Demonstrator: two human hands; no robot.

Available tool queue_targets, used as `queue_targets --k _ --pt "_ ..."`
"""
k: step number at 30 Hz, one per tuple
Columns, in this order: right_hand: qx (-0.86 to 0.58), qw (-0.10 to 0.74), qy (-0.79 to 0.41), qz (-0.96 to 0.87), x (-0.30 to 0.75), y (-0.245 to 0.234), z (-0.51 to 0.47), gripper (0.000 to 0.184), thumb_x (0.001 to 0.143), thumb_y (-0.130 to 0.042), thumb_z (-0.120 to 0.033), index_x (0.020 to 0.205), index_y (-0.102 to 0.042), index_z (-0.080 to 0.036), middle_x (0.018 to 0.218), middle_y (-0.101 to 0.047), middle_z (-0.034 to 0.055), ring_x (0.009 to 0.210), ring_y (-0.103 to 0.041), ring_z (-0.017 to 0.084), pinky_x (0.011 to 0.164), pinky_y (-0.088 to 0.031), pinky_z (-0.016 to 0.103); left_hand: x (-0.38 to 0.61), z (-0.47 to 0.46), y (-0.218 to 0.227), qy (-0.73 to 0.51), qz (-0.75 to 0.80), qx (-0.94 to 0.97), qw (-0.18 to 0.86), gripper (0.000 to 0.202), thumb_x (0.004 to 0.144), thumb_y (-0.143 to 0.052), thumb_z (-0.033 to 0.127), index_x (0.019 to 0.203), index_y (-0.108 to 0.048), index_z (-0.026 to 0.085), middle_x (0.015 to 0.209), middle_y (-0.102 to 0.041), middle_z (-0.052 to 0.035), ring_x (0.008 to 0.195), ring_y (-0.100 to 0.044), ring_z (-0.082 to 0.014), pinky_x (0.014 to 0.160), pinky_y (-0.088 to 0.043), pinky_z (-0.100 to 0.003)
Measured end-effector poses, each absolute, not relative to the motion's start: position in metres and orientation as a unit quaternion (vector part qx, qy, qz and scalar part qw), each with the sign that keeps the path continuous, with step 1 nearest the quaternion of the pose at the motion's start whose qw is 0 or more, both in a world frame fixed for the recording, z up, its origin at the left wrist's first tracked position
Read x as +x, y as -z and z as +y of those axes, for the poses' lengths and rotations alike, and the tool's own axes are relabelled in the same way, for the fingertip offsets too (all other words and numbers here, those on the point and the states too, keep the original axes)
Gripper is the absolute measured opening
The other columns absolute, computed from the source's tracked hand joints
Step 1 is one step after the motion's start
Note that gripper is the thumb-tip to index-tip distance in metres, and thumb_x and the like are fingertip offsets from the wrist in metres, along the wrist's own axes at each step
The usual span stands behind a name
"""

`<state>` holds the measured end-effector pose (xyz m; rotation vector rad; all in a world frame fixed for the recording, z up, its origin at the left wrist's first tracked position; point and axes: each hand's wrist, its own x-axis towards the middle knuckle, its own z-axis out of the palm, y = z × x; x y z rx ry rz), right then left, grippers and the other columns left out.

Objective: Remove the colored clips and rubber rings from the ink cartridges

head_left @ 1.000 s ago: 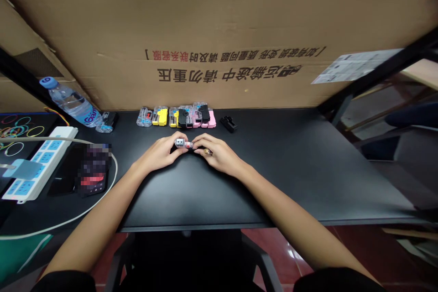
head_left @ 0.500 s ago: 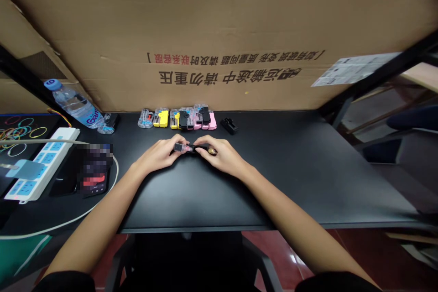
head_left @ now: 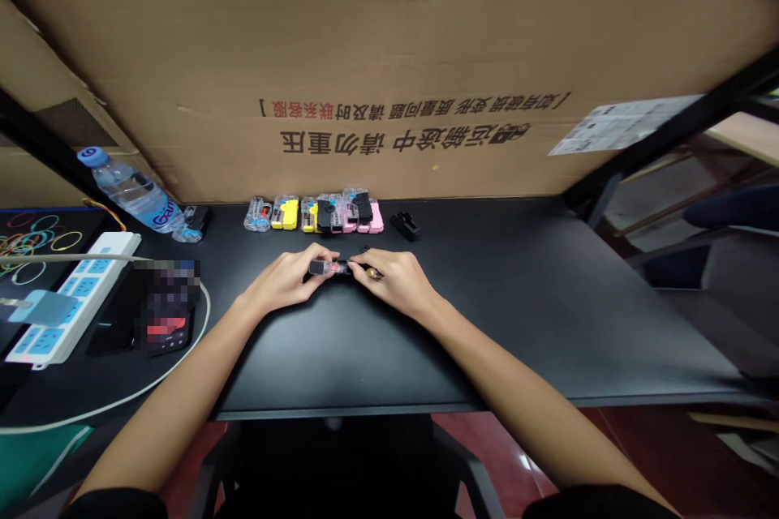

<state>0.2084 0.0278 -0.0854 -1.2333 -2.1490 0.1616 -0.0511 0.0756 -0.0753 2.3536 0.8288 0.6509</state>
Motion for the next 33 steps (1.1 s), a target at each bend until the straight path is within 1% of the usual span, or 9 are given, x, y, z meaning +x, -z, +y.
queue_targets --k 4,7,10,13,18,23,27,30,33 --pt "-0.475 0.338 -0.039 -0.812 0.21 0.084 0.028 0.026 0.107 -0.059 -0.03 0.098 -0.081 -0.02 0.081 -0.08 0.0043 0.062 -0.068 0.015 0.063 -0.046 0.027 -0.053 0.077 0.072 -0.277 0.311 0.876 0.244 0.019 0.106 -0.062 0.038 0.12 -0.06 0.025 0.136 -0.078 -0.0076 0.117 -0.08 -0.026 0.097 -0.062 -0.037" --pt "-0.459 0.338 -0.065 -0.819 0.221 0.077 0.033 0.026 0.108 -0.058 -0.03 0.101 -0.081 -0.02 0.082 -0.079 0.0048 0.063 -0.069 0.016 0.065 -0.048 0.027 -0.057 0.079 0.068 -0.312 0.323 0.854 0.264 0.024 0.104 -0.066 0.039 0.121 -0.059 0.024 0.126 -0.08 -0.0077 0.109 -0.081 -0.0238 0.095 -0.061 -0.035" --pt "-0.454 0.34 -0.114 -0.815 0.246 0.069 0.044 0.026 0.106 -0.06 -0.033 0.1 -0.081 -0.02 0.089 -0.083 0.0061 0.071 -0.074 0.018 0.072 -0.052 0.029 -0.06 0.082 0.068 -0.348 0.359 0.807 0.313 0.042 0.101 -0.07 0.042 0.135 -0.054 0.023 0.113 -0.081 -0.0073 0.096 -0.08 -0.0218 0.088 -0.061 -0.033" --pt "-0.528 0.359 -0.095 -0.764 0.278 0.065 0.056 0.025 0.1 -0.063 -0.035 0.09 -0.081 -0.02 0.087 -0.083 0.0066 0.074 -0.076 0.021 0.073 -0.053 0.03 -0.062 0.086 0.067 -0.341 0.396 0.783 0.337 0.059 0.102 -0.066 0.045 0.152 -0.044 0.023 0.096 -0.081 -0.0037 0.078 -0.077 -0.0195 0.075 -0.057 -0.029" --pt "-0.63 0.344 -0.068 -0.693 0.306 0.071 0.066 0.025 0.089 -0.067 -0.039 0.081 -0.081 -0.021 0.074 -0.08 0.0053 0.069 -0.072 0.021 0.066 -0.048 0.03 -0.07 0.091 0.058 -0.279 0.455 0.802 0.267 0.05 0.101 -0.061 0.043 0.148 -0.057 0.026 0.079 -0.078 0.0014 0.058 -0.065 -0.0175 0.063 -0.045 -0.027" --pt "-0.675 0.313 -0.075 -0.664 0.304 0.079 0.068 0.026 0.087 -0.066 -0.042 0.081 -0.081 -0.022 0.073 -0.078 0.0049 0.071 -0.072 0.022 0.065 -0.045 0.03 -0.096 0.106 0.044 -0.243 0.574 0.771 0.129 0.053 0.1 -0.061 0.051 0.149 -0.063 0.032 0.081 -0.078 -0.0006 0.074 -0.074 -0.0246 0.068 -0.047 -0.029" --pt "-0.704 0.288 -0.064 -0.646 0.302 0.082 0.071 0.029 0.089 -0.065 -0.047 0.086 -0.083 -0.024 0.078 -0.08 0.0066 0.077 -0.076 0.025 0.064 -0.044 0.03 -0.118 0.114 0.039 -0.236 0.606 0.754 0.091 0.067 0.104 -0.056 0.054 0.167 -0.044 0.036 0.103 -0.081 -0.0057 0.101 -0.079 -0.0317 0.084 -0.055 -0.035" --pt "-0.713 0.278 -0.058 -0.641 0.302 0.08 0.071 0.035 0.093 -0.062 -0.053 0.093 -0.085 -0.026 0.088 -0.084 0.0084 0.087 -0.079 0.028 0.066 -0.047 0.031 -0.124 0.115 0.038 -0.25 0.638 0.724 0.081 0.073 0.107 -0.051 0.054 0.173 -0.031 0.031 0.118 -0.08 -0.0116 0.111 -0.077 -0.0359 0.091 -0.058 -0.042" --pt "-0.717 0.279 -0.054 -0.636 0.3 0.076 0.07 0.037 0.096 -0.059 -0.053 0.097 -0.085 -0.026 0.091 -0.084 0.0089 0.091 -0.079 0.029 0.068 -0.048 0.032 -0.121 0.114 0.041 -0.264 0.663 0.698 0.057 0.07 0.109 -0.045 0.047 0.172 -0.028 0.022 0.141 -0.071 -0.0192 0.122 -0.074 -0.0392 0.099 -0.058 -0.049"
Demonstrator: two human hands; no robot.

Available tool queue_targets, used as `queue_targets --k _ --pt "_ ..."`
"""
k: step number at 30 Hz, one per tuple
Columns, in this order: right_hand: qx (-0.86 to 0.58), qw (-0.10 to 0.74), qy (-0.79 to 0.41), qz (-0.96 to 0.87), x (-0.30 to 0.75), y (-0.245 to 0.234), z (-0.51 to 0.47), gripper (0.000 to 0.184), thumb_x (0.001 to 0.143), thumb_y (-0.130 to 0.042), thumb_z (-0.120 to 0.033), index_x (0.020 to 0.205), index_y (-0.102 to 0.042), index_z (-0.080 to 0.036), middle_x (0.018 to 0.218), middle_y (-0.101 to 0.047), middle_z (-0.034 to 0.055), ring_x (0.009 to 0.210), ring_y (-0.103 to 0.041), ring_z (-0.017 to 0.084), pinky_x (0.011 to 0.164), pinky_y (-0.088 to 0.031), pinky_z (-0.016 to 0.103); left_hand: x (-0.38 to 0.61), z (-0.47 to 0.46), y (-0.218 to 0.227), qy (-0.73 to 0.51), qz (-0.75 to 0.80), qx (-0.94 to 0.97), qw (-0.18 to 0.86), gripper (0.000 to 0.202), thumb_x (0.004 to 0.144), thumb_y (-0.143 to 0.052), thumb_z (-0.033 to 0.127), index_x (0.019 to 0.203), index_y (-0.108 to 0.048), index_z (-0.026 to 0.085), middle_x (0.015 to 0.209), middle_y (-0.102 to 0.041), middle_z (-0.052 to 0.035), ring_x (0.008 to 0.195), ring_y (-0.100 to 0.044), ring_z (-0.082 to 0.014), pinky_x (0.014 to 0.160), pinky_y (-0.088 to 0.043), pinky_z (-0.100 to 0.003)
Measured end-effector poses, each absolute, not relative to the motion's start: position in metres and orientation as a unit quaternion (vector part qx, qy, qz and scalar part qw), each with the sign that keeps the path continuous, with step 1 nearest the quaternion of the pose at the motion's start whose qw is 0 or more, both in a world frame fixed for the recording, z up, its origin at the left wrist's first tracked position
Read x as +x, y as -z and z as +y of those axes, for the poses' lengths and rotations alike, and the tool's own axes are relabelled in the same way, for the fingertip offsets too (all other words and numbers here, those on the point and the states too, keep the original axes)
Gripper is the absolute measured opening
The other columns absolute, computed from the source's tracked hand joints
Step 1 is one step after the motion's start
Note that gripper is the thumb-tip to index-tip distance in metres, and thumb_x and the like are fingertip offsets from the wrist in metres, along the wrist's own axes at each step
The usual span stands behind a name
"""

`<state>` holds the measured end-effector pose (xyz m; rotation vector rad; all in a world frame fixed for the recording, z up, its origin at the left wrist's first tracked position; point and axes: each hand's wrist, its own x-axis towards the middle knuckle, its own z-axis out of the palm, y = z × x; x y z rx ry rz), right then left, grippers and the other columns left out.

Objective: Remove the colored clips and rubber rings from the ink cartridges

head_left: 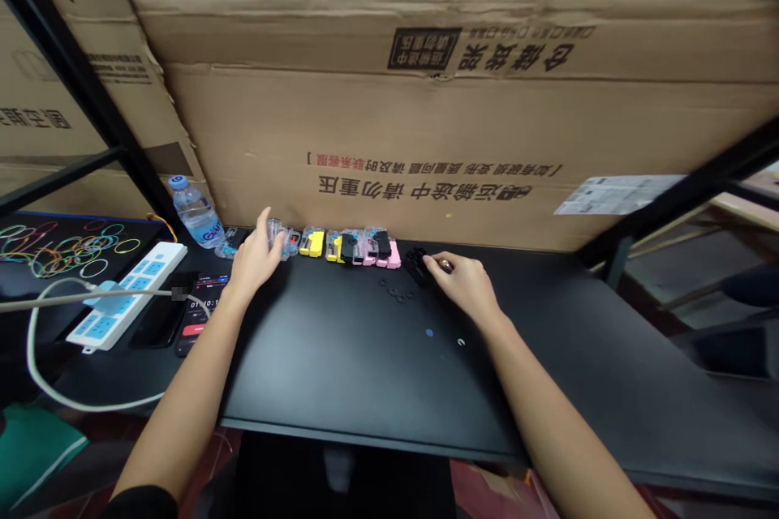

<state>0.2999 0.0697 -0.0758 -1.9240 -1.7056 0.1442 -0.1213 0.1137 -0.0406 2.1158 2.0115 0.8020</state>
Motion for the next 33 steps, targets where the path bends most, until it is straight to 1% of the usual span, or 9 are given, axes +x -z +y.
queue_targets --k 3,7,12,18,22,26,28,30,33 --pt "-0.725 0.277 -0.039 -0.63 0.296 0.072 0.067 0.035 0.096 -0.058 -0.049 0.101 -0.085 -0.026 0.096 -0.085 0.0089 0.094 -0.079 0.03 0.07 -0.048 0.032 -0.118 0.113 0.044 -0.25 0.681 0.688 0.027 0.064 0.11 -0.042 0.039 0.17 -0.031 0.019 0.156 -0.059 -0.0224 0.124 -0.073 -0.0408 0.102 -0.058 -0.052" --pt "-0.726 0.267 -0.027 -0.633 0.29 0.067 0.064 0.035 0.096 -0.057 -0.044 0.104 -0.085 -0.025 0.099 -0.085 0.0101 0.096 -0.079 0.032 0.071 -0.048 0.033 -0.12 0.117 0.051 -0.216 0.713 0.667 0.008 0.064 0.11 -0.04 0.035 0.17 -0.03 0.016 0.15 -0.059 -0.0258 0.116 -0.076 -0.0417 0.098 -0.059 -0.053" --pt "-0.713 0.283 -0.02 -0.641 0.28 0.062 0.06 0.036 0.096 -0.056 -0.043 0.103 -0.085 -0.023 0.098 -0.085 0.0121 0.096 -0.079 0.032 0.071 -0.048 0.032 -0.133 0.123 0.062 -0.194 0.73 0.655 0.023 0.067 0.111 -0.037 0.035 0.172 -0.025 0.012 0.148 -0.056 -0.0292 0.119 -0.074 -0.0423 0.1 -0.058 -0.052" --pt "-0.696 0.29 -0.021 -0.657 0.264 0.06 0.053 0.034 0.098 -0.055 -0.041 0.101 -0.085 -0.024 0.097 -0.085 0.011 0.093 -0.079 0.03 0.071 -0.048 0.032 -0.144 0.125 0.071 -0.201 0.702 0.683 0.026 0.06 0.109 -0.041 0.038 0.163 -0.043 0.011 0.151 -0.055 -0.0277 0.127 -0.069 -0.0411 0.106 -0.055 -0.051" --pt "-0.66 0.294 -0.006 -0.691 0.254 0.06 0.052 0.028 0.098 -0.057 -0.033 0.102 -0.083 -0.024 0.102 -0.083 0.0085 0.096 -0.077 0.027 0.077 -0.052 0.031 -0.137 0.123 0.069 -0.209 0.679 0.704 0.004 0.056 0.108 -0.042 0.033 0.158 -0.05 0.01 0.151 -0.057 -0.0281 0.138 -0.058 -0.0412 0.113 -0.051 -0.056" --pt "-0.603 0.28 0.03 -0.747 0.233 0.062 0.056 0.031 0.101 -0.056 -0.031 0.121 -0.078 -0.023 0.123 -0.079 0.0099 0.101 -0.077 0.025 0.084 -0.057 0.032 -0.114 0.114 0.07 -0.208 0.623 0.754 -0.011 0.049 0.107 -0.044 0.03 0.151 -0.059 0.016 0.149 -0.061 -0.0216 0.139 -0.056 -0.0396 0.116 -0.049 -0.057" --pt "-0.582 0.236 0.047 -0.777 0.216 0.063 0.06 0.038 0.103 -0.055 -0.03 0.136 -0.073 -0.023 0.138 -0.073 0.0114 0.101 -0.077 0.025 0.084 -0.058 0.033 -0.098 0.108 0.074 -0.203 0.588 0.783 -0.012 0.045 0.108 -0.046 0.03 0.148 -0.063 0.021 0.149 -0.062 -0.017 0.141 -0.054 -0.0367 0.12 -0.046 -0.053" --pt "-0.569 0.178 0.062 -0.801 0.199 0.066 0.067 0.049 0.103 -0.054 -0.029 0.151 -0.063 -0.022 0.155 -0.063 0.0131 0.113 -0.074 0.028 0.085 -0.06 0.035 -0.083 0.103 0.08 -0.196 0.564 0.802 -0.009 0.043 0.107 -0.047 0.028 0.147 -0.064 0.021 0.152 -0.061 -0.016 0.145 -0.05 -0.0367 0.121 -0.046 -0.054" --pt "-0.561 0.119 0.096 -0.813 0.175 0.069 0.079 0.06 0.103 -0.052 -0.025 0.163 -0.05 -0.02 0.169 -0.048 0.0166 0.128 -0.069 0.034 0.104 -0.056 0.048 -0.072 0.098 0.088 -0.186 0.549 0.815 -0.001 0.045 0.107 -0.047 0.024 0.15 -0.061 0.019 0.158 -0.057 -0.0174 0.15 -0.045 -0.0379 0.12 -0.046 -0.056"
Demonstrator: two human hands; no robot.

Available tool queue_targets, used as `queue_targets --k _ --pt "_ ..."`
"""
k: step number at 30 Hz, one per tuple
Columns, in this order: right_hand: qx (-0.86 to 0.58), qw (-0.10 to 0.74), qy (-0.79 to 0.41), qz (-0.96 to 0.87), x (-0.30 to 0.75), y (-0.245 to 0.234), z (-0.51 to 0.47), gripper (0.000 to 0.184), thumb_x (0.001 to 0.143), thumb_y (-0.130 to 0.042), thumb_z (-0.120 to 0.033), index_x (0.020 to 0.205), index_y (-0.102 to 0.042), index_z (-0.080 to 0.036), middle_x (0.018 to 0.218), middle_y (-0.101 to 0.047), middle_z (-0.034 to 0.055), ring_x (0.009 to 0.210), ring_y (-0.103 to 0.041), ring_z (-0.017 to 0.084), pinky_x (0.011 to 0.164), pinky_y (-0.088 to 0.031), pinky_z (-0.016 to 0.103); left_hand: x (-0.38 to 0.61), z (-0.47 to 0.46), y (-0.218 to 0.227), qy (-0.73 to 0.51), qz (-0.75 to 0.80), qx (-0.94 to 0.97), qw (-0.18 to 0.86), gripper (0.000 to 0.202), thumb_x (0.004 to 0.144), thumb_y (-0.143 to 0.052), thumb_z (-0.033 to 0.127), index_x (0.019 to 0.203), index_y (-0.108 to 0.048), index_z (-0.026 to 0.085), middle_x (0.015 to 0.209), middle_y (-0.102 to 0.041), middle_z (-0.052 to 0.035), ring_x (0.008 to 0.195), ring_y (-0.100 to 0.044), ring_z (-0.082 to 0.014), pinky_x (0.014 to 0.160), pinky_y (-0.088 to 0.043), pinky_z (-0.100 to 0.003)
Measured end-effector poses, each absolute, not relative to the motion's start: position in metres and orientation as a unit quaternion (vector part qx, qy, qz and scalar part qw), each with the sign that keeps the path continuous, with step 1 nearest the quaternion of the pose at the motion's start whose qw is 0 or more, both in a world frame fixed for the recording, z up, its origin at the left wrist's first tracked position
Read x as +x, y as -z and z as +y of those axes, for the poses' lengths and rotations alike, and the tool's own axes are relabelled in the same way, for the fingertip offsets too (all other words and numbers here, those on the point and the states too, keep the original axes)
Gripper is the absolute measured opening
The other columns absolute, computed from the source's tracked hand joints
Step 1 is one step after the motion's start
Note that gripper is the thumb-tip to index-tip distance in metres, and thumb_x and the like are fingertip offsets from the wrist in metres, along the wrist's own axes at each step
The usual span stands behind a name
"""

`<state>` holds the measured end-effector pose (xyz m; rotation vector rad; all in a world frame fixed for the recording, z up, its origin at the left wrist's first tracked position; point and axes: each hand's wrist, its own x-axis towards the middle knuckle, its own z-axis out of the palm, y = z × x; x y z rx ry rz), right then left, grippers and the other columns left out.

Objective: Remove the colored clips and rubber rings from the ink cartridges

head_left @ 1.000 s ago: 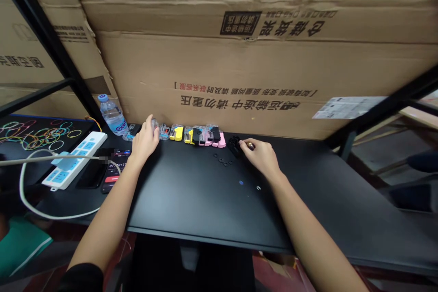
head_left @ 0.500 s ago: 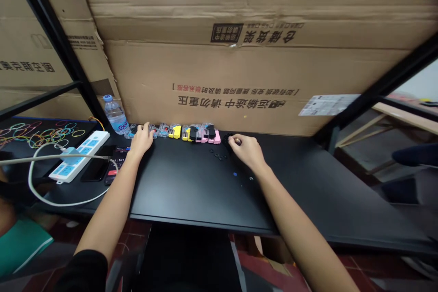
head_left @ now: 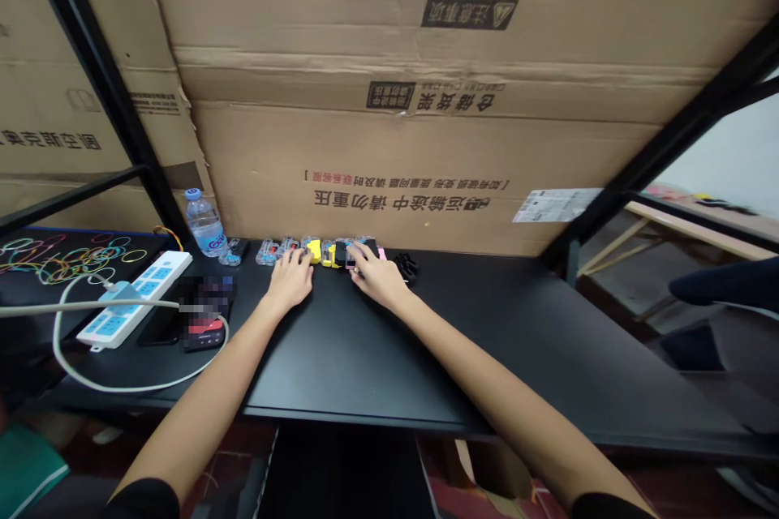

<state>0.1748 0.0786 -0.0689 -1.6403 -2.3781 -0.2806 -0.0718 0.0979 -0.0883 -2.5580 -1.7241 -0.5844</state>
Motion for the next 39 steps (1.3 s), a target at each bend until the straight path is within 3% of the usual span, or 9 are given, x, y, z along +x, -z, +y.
queue_targets --k 3,8,10,16,22,28,34,39 --pt "-0.577 0.092 0.101 -0.805 0.158 0.071 0.086 0.063 0.103 -0.051 -0.025 0.165 -0.047 -0.018 0.172 -0.044 0.02 0.118 -0.074 0.035 0.11 -0.051 0.057 -0.072 0.097 0.093 0.183 -0.546 -0.817 -0.007 0.048 0.109 -0.043 0.024 0.154 -0.056 0.018 0.163 -0.052 -0.0174 0.151 -0.045 -0.0367 0.119 -0.047 -0.055" --pt "-0.61 0.068 0.085 -0.785 0.144 0.071 0.089 0.066 0.101 -0.052 -0.024 0.166 -0.045 -0.018 0.17 -0.046 0.022 0.105 -0.079 0.035 0.092 -0.06 0.05 -0.075 0.1 0.099 0.185 -0.547 -0.816 -0.022 0.05 0.11 -0.042 0.027 0.158 -0.052 0.016 0.167 -0.047 -0.0186 0.155 -0.042 -0.0369 0.123 -0.043 -0.055" --pt "-0.61 0.063 0.093 -0.784 0.143 0.069 0.091 0.066 0.1 -0.053 -0.023 0.165 -0.045 -0.017 0.167 -0.049 0.0226 0.103 -0.079 0.035 0.092 -0.061 0.05 -0.074 0.1 0.101 0.188 -0.547 -0.815 -0.026 0.051 0.11 -0.042 0.027 0.158 -0.052 0.017 0.168 -0.046 -0.0186 0.156 -0.041 -0.0373 0.124 -0.042 -0.056" --pt "-0.599 0.079 0.11 -0.789 0.152 0.058 0.098 0.061 0.102 -0.05 -0.02 0.163 -0.049 -0.019 0.168 -0.051 0.0189 0.121 -0.074 0.037 0.1 -0.061 0.053 -0.071 0.096 0.096 0.219 -0.538 -0.813 -0.019 0.051 0.108 -0.046 0.027 0.158 -0.051 0.017 0.171 -0.043 -0.0177 0.161 -0.034 -0.0393 0.13 -0.033 -0.058" --pt "-0.535 0.2 0.078 -0.817 0.177 0.068 0.064 0.053 0.109 -0.043 -0.024 0.161 -0.051 -0.019 0.163 -0.058 0.0151 0.133 -0.071 0.033 0.098 -0.065 0.046 -0.06 0.078 0.066 0.341 -0.382 -0.858 -0.039 0.058 0.106 -0.06 0.038 0.161 -0.047 0.023 0.167 -0.049 -0.0138 0.154 -0.044 -0.0306 0.13 -0.037 -0.05" --pt "-0.452 0.272 -0.053 -0.848 0.196 0.082 0.042 0.041 0.109 -0.053 -0.032 0.148 -0.062 -0.023 0.141 -0.075 0.013 0.123 -0.076 0.029 0.101 -0.062 0.041 -0.049 0.073 0.067 0.349 -0.321 -0.873 -0.11 0.03 0.103 -0.07 0.04 0.128 -0.072 0.024 0.129 -0.078 -0.0086 0.122 -0.07 -0.0286 0.119 -0.046 -0.051" --pt "-0.467 0.274 -0.127 -0.831 0.222 0.065 0.05 0.027 0.105 -0.06 -0.031 0.128 -0.072 -0.022 0.124 -0.081 0.0107 0.096 -0.079 0.026 0.089 -0.06 0.038 -0.065 0.09 0.067 0.381 -0.383 -0.792 -0.283 0.028 0.098 -0.073 0.042 0.116 -0.073 0.021 0.118 -0.08 -0.0072 0.111 -0.075 -0.0262 0.106 -0.056 -0.043" --pt "-0.468 0.245 -0.128 -0.839 0.218 0.059 0.042 0.019 0.101 -0.069 -0.033 0.114 -0.078 -0.022 0.11 -0.083 0.0084 0.096 -0.077 0.026 0.085 -0.057 0.036 -0.062 0.084 0.067 0.343 -0.336 -0.8 -0.359 0.035 0.092 -0.078 0.046 0.115 -0.067 0.022 0.12 -0.077 -0.0063 0.108 -0.073 -0.0237 0.104 -0.055 -0.041"
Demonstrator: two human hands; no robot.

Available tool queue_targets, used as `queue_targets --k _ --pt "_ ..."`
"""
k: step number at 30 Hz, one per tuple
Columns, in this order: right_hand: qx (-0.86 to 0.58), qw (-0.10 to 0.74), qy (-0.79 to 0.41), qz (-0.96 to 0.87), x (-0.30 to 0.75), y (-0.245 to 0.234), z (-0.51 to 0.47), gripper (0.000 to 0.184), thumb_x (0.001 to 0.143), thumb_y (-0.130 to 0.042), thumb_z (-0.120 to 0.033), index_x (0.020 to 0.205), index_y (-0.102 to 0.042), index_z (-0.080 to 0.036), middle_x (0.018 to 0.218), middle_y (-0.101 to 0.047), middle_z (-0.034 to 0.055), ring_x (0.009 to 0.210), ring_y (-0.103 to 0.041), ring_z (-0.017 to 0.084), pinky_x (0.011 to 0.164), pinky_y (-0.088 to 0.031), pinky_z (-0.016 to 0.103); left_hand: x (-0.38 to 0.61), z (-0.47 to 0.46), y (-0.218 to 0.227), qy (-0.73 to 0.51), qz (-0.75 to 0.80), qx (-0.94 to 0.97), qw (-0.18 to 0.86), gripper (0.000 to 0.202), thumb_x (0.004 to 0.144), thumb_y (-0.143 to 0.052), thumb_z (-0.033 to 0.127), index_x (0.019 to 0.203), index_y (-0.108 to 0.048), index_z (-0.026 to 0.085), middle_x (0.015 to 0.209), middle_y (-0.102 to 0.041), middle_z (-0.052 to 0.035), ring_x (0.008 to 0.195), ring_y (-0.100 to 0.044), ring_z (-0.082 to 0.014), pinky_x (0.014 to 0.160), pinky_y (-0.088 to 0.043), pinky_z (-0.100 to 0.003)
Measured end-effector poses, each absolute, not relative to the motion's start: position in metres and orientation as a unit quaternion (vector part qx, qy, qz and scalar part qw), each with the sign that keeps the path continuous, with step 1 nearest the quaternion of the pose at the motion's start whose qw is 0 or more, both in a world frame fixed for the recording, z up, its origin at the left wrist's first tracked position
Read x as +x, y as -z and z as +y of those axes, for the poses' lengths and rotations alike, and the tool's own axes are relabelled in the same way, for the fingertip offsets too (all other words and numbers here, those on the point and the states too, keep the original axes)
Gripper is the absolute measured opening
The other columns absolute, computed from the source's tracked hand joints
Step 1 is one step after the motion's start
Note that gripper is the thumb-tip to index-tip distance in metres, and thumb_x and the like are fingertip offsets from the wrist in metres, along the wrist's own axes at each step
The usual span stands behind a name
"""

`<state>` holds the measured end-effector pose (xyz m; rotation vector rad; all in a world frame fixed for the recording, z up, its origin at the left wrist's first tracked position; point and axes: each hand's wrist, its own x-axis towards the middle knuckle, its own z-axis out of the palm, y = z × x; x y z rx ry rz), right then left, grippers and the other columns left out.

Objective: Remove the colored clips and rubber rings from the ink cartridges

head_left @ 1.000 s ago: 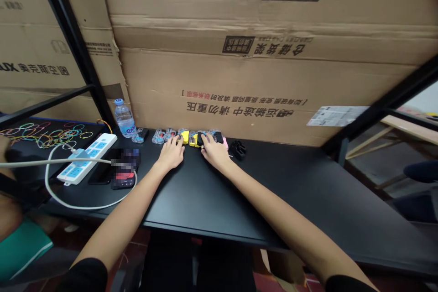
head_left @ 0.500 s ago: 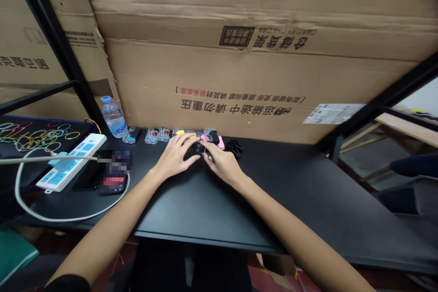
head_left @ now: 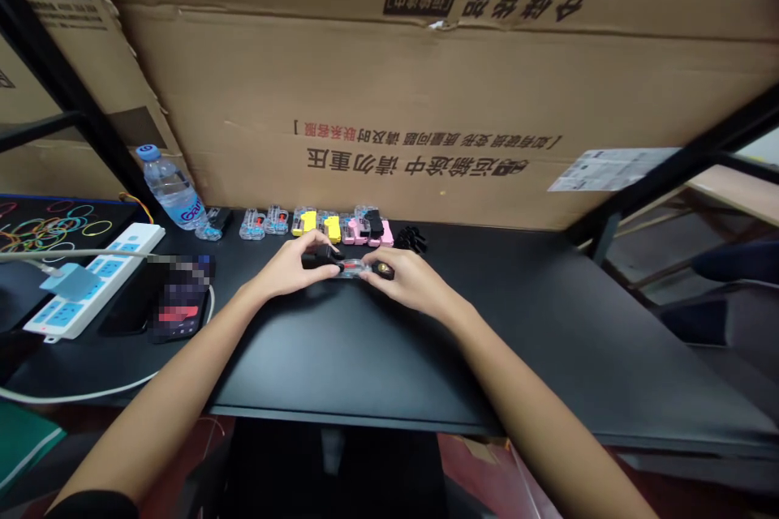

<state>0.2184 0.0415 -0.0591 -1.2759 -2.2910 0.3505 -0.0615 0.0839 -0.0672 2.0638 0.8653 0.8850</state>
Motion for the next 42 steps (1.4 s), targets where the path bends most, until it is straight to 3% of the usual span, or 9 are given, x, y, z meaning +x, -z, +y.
queue_targets --k 5,12,16,19,26,30,34,37,42 --pt "-0.448 0.249 -0.169 -0.842 0.211 0.059 0.038 0.02 0.101 -0.071 -0.036 0.111 -0.079 -0.022 0.108 -0.083 0.0073 0.095 -0.077 0.024 0.085 -0.057 0.035 -0.048 0.076 0.076 -0.332 0.352 0.788 0.381 0.048 0.081 -0.089 0.051 0.109 -0.064 0.021 0.097 -0.077 -0.0026 0.085 -0.072 -0.0213 0.085 -0.058 -0.037" --pt "-0.444 0.269 -0.171 -0.837 0.21 0.058 0.037 0.032 0.099 -0.075 -0.042 0.124 -0.077 -0.022 0.113 -0.083 0.0078 0.101 -0.078 0.026 0.09 -0.061 0.038 -0.046 0.077 0.074 -0.363 0.353 0.743 0.438 0.05 0.09 -0.08 0.056 0.122 -0.065 0.02 0.102 -0.076 -0.0073 0.089 -0.073 -0.0242 0.079 -0.059 -0.036" --pt "-0.399 0.382 -0.113 -0.826 0.205 0.055 0.032 0.048 0.104 -0.067 -0.031 0.151 -0.062 -0.027 0.143 -0.072 0.0113 0.128 -0.072 0.029 0.107 -0.06 0.046 -0.045 0.076 0.071 -0.343 0.331 0.704 0.526 0.066 0.097 -0.073 0.057 0.15 -0.054 0.021 0.08 -0.068 0.0001 0.067 -0.065 -0.0157 0.061 -0.049 -0.025" --pt "-0.36 0.362 -0.078 -0.856 0.203 0.058 0.031 0.044 0.104 -0.065 -0.025 0.148 -0.065 -0.029 0.161 -0.059 0.0118 0.131 -0.071 0.029 0.105 -0.064 0.043 -0.044 0.074 0.069 -0.28 0.294 0.684 0.606 0.072 0.097 -0.073 0.06 0.154 -0.051 0.021 0.076 -0.065 0.0016 0.056 -0.057 -0.011 0.051 -0.044 -0.021" --pt "-0.357 0.318 -0.055 -0.877 0.204 0.068 0.037 0.031 0.106 -0.067 -0.029 0.136 -0.074 -0.026 0.14 -0.075 0.0088 0.12 -0.077 0.025 0.091 -0.068 0.036 -0.046 0.075 0.069 -0.263 0.309 0.654 0.638 0.064 0.097 -0.07 0.065 0.142 -0.06 0.021 0.07 -0.066 0.0017 0.045 -0.053 -0.0102 0.042 -0.043 -0.022" --pt "-0.362 0.291 -0.054 -0.884 0.205 0.069 0.036 0.037 0.105 -0.067 -0.027 0.142 -0.071 -0.027 0.145 -0.073 0.0081 0.113 -0.079 0.024 0.09 -0.067 0.034 -0.046 0.079 0.073 -0.275 0.322 0.635 0.646 0.056 0.097 -0.072 0.064 0.135 -0.067 0.022 0.083 -0.073 -0.0022 0.057 -0.066 -0.0132 0.051 -0.053 -0.024" --pt "-0.409 0.267 -0.047 -0.871 0.207 0.07 0.036 0.036 0.105 -0.065 -0.029 0.139 -0.073 -0.023 0.126 -0.082 0.0104 0.104 -0.081 0.027 0.088 -0.063 0.036 -0.049 0.09 0.084 -0.332 0.335 0.616 0.631 0.054 0.102 -0.062 0.064 0.129 -0.068 0.019 0.106 -0.077 -0.0104 0.086 -0.077 -0.0219 0.07 -0.064 -0.032" --pt "-0.466 0.257 -0.057 -0.845 0.21 0.07 0.039 0.034 0.103 -0.067 -0.036 0.132 -0.077 -0.021 0.106 -0.085 0.0103 0.085 -0.08 0.026 0.078 -0.06 0.034 -0.055 0.1 0.093 -0.403 0.339 0.651 0.547 0.037 0.097 -0.07 0.044 0.125 -0.066 0.019 0.117 -0.077 -0.0109 0.105 -0.076 -0.0231 0.093 -0.063 -0.039" --pt "-0.467 0.227 -0.102 -0.849 0.21 0.069 0.039 0.026 0.101 -0.069 -0.037 0.118 -0.082 -0.021 0.097 -0.084 0.0077 0.081 -0.078 0.024 0.073 -0.055 0.032 -0.057 0.096 0.093 -0.348 0.275 0.715 0.541 0.059 0.076 -0.086 0.019 0.128 -0.057 0.022 0.135 -0.073 -0.014 0.121 -0.074 -0.0257 0.109 -0.055 -0.044"
